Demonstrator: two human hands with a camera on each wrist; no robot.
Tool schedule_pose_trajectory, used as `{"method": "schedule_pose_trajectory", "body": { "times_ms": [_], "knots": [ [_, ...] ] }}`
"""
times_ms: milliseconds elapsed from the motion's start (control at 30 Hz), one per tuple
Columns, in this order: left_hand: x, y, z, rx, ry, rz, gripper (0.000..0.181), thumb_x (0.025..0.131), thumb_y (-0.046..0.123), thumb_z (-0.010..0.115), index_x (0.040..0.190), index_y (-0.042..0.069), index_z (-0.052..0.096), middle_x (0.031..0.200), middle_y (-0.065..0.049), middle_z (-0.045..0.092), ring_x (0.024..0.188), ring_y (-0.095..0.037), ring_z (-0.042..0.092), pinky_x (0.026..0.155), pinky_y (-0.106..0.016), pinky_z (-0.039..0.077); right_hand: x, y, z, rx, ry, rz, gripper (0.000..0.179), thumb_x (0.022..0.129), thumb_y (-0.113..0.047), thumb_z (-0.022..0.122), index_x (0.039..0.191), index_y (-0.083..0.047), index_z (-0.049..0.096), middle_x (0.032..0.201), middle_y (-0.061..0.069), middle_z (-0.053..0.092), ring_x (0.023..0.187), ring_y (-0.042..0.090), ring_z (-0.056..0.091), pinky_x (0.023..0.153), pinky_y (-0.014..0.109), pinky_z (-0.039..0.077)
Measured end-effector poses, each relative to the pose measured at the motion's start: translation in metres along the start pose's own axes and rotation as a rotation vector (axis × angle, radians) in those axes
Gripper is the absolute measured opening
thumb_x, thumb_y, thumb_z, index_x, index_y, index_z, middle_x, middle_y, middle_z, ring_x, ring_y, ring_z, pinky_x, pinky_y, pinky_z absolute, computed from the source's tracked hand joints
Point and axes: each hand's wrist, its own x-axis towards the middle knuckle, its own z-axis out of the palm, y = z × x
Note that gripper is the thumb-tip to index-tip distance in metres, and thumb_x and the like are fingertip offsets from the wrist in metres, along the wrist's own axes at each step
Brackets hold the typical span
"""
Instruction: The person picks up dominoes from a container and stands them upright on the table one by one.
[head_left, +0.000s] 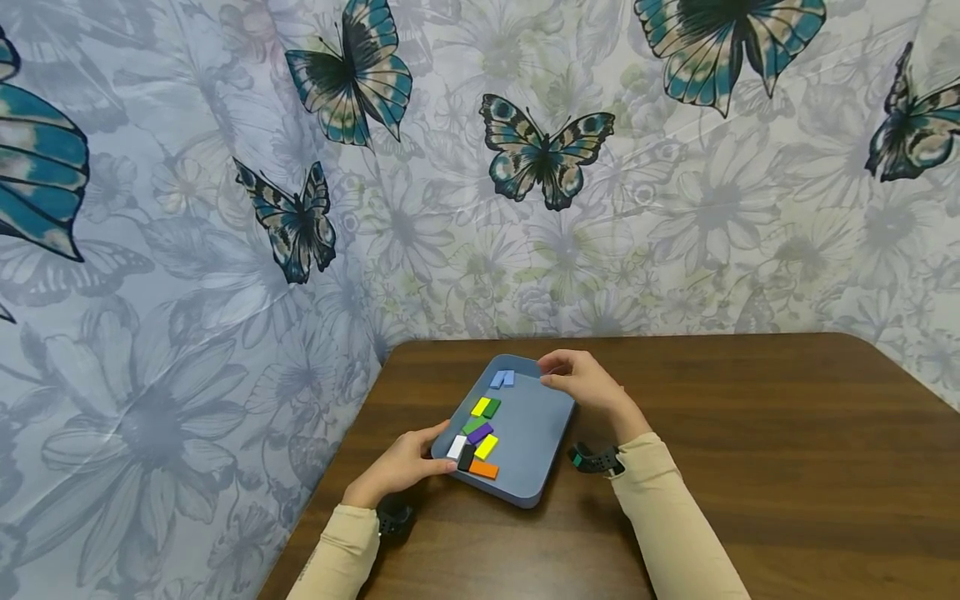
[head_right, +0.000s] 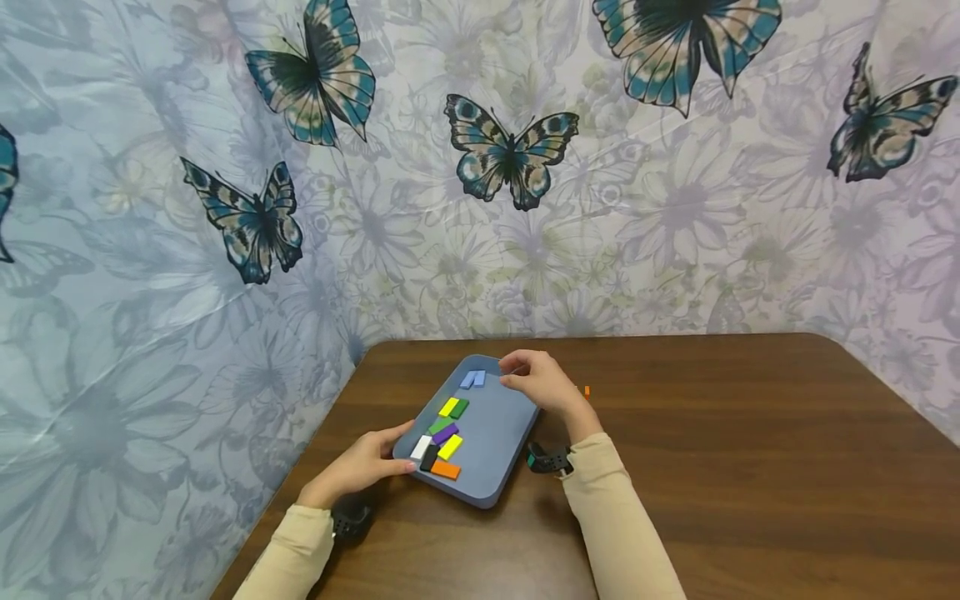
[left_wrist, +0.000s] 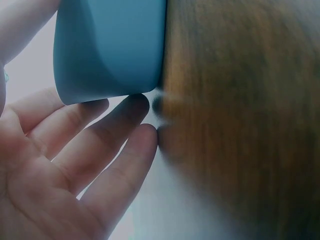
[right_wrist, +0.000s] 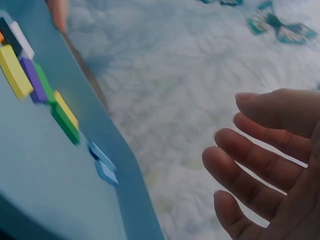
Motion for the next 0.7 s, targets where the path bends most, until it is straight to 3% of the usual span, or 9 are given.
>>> {"method": "schedule_pose_trajectory", "body": {
  "times_ms": [367, 700],
  "knots": [
    [0.000, -0.001, 0.002, 0.002, -0.005, 0.002, 0.081, 0.091, 0.035, 0.075, 0.154, 0.001, 0.037, 0.154, -0.020, 0.045, 0.137, -0.030, 0.048, 0.109, -0.052, 0.043, 0.031, -0.015, 0.041, 0.039, -0.252, -0.002, 0.025, 0.096, -0.006, 0.064, 0.121, 0.000, 0.068, 0.118, 0.015, 0.068, 0.104, 0.022, 0.065, 0.091, 0.037, 0.055],
    [0.002, -0.004, 0.000, 0.014, 0.003, 0.012, 0.080, 0.091, 0.035, 0.075, 0.153, 0.001, 0.038, 0.152, -0.019, 0.048, 0.129, -0.026, 0.053, 0.107, -0.052, 0.045, 0.048, -0.004, 0.063, 0.007, -0.449, 0.012, 0.028, 0.092, 0.000, 0.068, 0.120, 0.003, 0.069, 0.122, 0.026, 0.066, 0.098, 0.016, 0.065, 0.088, 0.032, 0.056]
  ]
}}
